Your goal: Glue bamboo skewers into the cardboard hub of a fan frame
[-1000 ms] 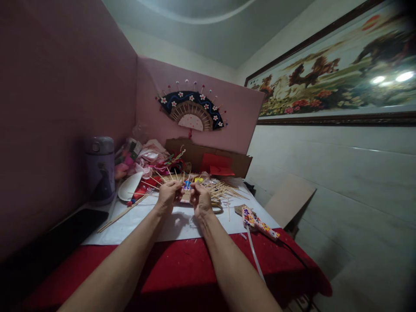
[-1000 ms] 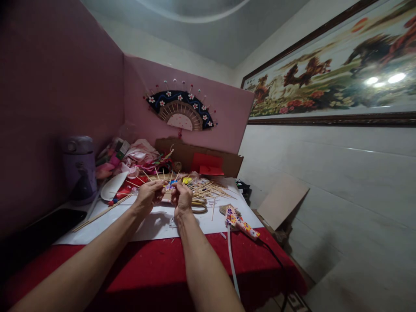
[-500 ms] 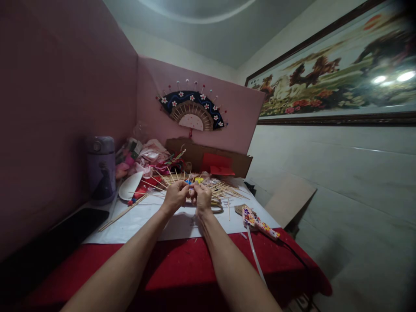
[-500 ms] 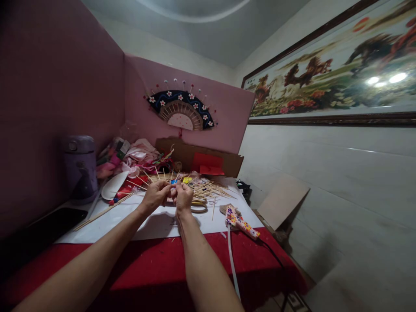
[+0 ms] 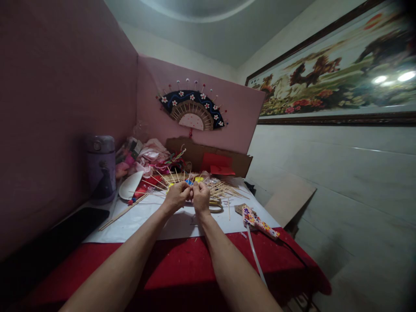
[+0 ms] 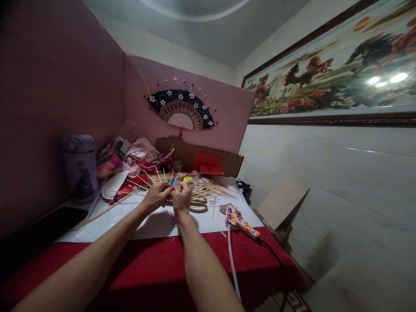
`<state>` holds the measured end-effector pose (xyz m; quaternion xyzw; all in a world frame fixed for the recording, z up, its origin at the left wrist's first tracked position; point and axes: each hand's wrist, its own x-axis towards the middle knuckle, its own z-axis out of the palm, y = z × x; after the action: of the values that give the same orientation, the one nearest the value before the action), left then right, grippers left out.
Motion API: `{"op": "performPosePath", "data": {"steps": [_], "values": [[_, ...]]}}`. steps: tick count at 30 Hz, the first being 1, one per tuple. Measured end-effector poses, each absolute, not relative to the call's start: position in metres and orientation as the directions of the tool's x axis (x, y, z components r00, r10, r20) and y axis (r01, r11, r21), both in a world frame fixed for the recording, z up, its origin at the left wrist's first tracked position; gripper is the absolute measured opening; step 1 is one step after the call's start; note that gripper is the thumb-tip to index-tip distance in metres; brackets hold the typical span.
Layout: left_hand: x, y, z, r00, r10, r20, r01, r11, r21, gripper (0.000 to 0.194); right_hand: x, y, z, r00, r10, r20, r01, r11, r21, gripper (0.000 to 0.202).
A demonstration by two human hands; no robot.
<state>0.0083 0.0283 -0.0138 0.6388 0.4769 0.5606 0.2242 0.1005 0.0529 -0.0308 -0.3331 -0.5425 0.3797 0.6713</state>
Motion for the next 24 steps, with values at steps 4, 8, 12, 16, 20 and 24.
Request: {"op": "performPosePath", "data": {"steps": [4, 8, 12, 16, 20, 24], "values": [[0.005, 0.026, -0.012, -0.186, 0.808, 0.559, 0.435, -0.442, 0.784, 0.012, 0.098, 0.043, -0.029, 0.154, 0.829, 0.537, -0.058, 0.550, -0.833, 0.027], [0.002, 0.027, -0.012, -0.326, 0.754, 0.570, 0.434, -0.417, 0.799, 0.013, 0.094, 0.031, -0.026, 0.095, 0.762, 0.640, 0.068, 0.637, -0.768, 0.019], [0.004, 0.028, -0.011, -0.346, 0.760, 0.551, 0.332, -0.450, 0.829, 0.013, 0.094, 0.034, -0.024, 0.059, 0.870, 0.490, -0.207, 0.491, -0.846, 0.018], [0.008, 0.026, -0.009, -0.270, 0.827, 0.493, 0.174, -0.462, 0.870, 0.015, 0.099, 0.043, -0.023, 0.093, 0.937, 0.336, -0.385, 0.345, -0.856, 0.022], [0.014, 0.022, -0.009, -0.153, 0.894, 0.422, 0.032, -0.422, 0.906, 0.020, 0.101, 0.045, -0.022, 0.101, 0.946, 0.308, -0.386, 0.322, -0.864, 0.034], [0.016, 0.020, -0.008, -0.105, 0.923, 0.370, -0.058, -0.377, 0.924, 0.026, 0.100, 0.046, -0.025, 0.098, 0.935, 0.340, -0.302, 0.353, -0.885, 0.042]]}}
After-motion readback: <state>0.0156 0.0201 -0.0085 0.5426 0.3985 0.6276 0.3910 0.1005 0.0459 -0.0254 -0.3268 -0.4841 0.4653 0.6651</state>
